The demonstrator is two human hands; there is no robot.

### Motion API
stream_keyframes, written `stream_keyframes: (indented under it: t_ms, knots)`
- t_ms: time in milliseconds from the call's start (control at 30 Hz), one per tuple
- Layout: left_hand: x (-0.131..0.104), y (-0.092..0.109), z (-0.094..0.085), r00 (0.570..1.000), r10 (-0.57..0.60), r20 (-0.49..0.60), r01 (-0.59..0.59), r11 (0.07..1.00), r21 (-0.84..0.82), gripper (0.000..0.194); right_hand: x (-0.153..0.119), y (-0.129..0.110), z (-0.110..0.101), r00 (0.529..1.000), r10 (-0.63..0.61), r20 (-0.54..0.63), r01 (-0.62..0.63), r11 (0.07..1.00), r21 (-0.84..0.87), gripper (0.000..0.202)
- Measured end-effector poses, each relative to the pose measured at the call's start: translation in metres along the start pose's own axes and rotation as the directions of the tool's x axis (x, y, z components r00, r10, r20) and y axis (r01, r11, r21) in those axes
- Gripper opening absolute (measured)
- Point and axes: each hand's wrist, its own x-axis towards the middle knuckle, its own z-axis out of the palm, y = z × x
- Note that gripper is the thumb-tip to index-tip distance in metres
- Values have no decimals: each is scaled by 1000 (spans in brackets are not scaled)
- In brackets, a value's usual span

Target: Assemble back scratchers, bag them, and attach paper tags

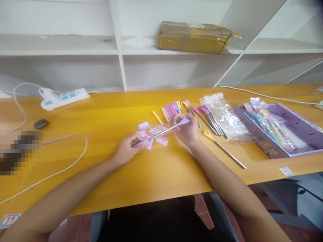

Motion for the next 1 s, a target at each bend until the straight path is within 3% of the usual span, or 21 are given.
stream_keyframes:
  t_ms: [567,1000]
  knots:
    - [0,-2,0,1000,-21,-5,21,1000,-6,26,-3,6,0,998,-28,52,27,999,20,47]
    - [-2,-3,-1,999,-35,11,35,999,2,26,-7,8,9,994,-87,66,88,996,-10,57]
